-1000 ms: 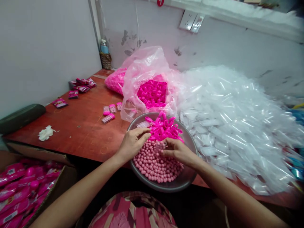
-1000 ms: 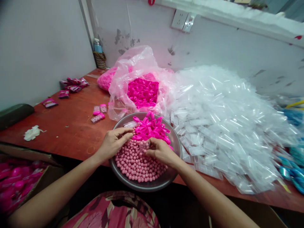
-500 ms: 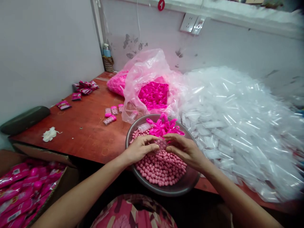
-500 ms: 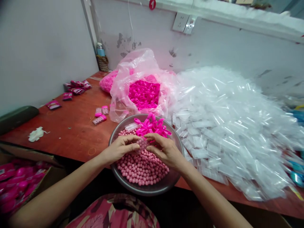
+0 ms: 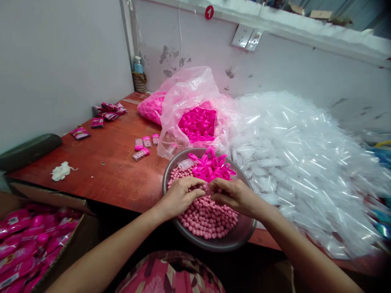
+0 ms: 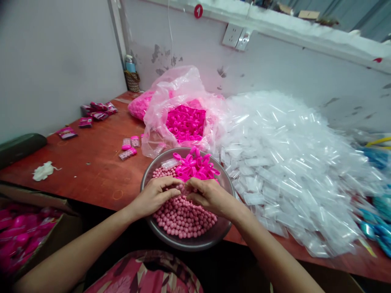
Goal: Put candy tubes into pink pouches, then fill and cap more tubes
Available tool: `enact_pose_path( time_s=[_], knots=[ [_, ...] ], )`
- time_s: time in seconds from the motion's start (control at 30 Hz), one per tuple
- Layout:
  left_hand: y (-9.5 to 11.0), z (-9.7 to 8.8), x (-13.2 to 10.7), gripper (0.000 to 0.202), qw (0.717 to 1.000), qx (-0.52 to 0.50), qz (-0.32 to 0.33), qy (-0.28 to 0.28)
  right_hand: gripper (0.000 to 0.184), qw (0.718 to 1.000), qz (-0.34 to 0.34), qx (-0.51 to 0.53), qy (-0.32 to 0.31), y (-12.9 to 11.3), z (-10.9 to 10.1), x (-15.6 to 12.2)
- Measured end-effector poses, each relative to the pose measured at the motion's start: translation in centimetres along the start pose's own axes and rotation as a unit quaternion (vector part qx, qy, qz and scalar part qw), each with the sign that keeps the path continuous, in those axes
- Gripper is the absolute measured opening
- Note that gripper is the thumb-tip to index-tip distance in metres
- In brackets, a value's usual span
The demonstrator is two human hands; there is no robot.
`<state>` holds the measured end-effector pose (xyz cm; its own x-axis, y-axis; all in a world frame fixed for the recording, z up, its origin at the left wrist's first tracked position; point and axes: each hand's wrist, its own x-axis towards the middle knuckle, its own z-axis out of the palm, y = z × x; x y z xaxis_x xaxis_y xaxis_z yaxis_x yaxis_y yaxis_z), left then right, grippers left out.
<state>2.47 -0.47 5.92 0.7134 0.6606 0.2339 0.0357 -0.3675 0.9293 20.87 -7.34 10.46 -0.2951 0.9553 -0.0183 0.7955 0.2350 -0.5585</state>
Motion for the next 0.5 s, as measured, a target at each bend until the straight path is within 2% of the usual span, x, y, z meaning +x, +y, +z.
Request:
enact_pose_path(
  time_s=[0.07, 0.13, 0.2, 0.27, 0.37, 0.5],
  knots=[
    [-0.2, 0.1, 0.0, 0.016, 1.000, 0.008, -0.003, 0.028, 0.005, 1.000, 0.020, -0.005, 0.008, 0.4, -0.1, -0.5],
    [-0.5, 0.1, 0.1, 0.017, 0.996, -0.020, -0.026, 0.079, 0.010, 0.999, 0.037, -0.028, 0.015, 1.1, -0.2, -1.0],
    [-0.9, 0.2, 0.3, 0.020, 0.984, -0.109, -0.064, 0.126, 0.017, 0.995, 0.032, -0.090, 0.027, 1.9, 0.1, -1.3],
    [-1.1, 0.1, 0.5, 0.025, 0.957, -0.225, -0.093, 0.156, 0.024, 0.986, 0.000, -0.163, 0.045, 2.4, 0.5, -1.1],
    [-1.1, 0.0, 0.8, 0.030, 0.920, -0.329, -0.105, 0.185, 0.017, 0.967, -0.047, -0.243, 0.059, 2.5, 1.6, 0.1],
    [-0.9, 0.0, 0.7, 0.028, 0.910, -0.348, -0.098, 0.203, 0.018, 0.953, -0.059, -0.290, 0.055, 2.2, 3.0, 2.9]
  ],
)
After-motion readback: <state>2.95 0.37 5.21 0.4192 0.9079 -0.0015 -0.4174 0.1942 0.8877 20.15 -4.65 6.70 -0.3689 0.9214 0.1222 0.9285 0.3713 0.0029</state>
